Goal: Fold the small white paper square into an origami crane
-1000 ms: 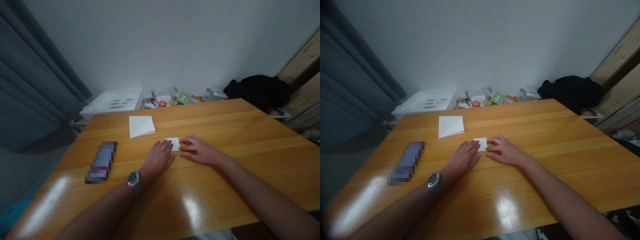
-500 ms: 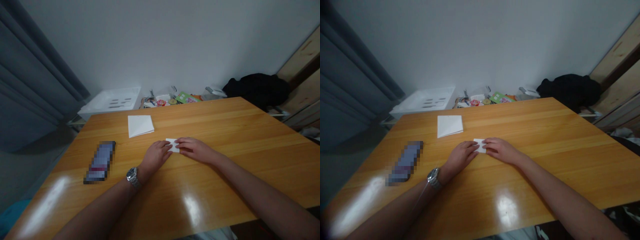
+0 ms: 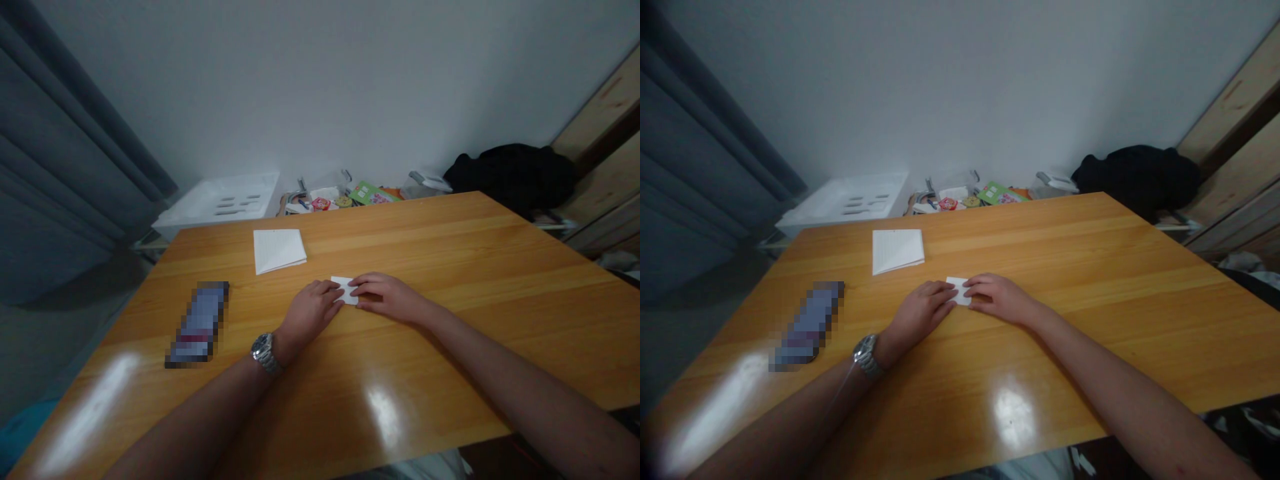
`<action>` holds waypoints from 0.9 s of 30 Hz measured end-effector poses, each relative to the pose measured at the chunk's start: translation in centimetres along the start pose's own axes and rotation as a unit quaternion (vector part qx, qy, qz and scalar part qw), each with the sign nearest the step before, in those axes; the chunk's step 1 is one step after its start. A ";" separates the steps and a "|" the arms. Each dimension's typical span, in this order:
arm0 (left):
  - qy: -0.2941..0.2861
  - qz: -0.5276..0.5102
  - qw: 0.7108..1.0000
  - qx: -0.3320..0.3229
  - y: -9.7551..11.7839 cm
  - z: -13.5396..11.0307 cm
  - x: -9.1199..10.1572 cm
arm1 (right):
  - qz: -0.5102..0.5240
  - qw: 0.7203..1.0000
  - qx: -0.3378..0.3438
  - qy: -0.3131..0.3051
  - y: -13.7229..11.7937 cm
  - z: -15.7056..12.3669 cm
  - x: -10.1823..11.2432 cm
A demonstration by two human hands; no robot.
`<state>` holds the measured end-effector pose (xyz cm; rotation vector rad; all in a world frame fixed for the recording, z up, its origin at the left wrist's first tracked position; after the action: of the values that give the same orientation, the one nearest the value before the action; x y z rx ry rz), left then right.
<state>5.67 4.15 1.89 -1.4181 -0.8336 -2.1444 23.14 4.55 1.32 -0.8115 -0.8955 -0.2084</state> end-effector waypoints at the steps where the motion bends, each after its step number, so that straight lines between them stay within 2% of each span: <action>1: 0.000 -0.002 1.000 -0.001 0.0 0.0 0.0 | 0.001 1.000 -0.002 0.003 0.0 0.0 0.0; 15: -0.003 0.019 1.000 -0.005 0.5 0.4 0.3 | 0.025 0.999 -0.041 0.024 -0.7 0.5 0.5; 20: 0.004 0.011 1.000 0.003 0.3 0.3 0.2 | 0.045 0.999 -0.028 0.005 -0.9 0.3 0.4; 27: 0.013 0.012 1.000 0.010 0.4 0.2 0.3 | 0.048 0.998 -0.046 0.005 -0.8 0.3 0.5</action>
<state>5.98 4.01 2.35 -1.3808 -0.8231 -2.1258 22.86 4.26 2.26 -0.9365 -0.8395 -0.1716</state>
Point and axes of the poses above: each hand's wrist, its own z-axis towards the middle knuckle, its own x-axis out of the back of the hand, y = z × x, the point moved 6 cm from there along z, towards the middle knuckle, and after that the axes turned 1 degree about z, right-handed, at the moved point
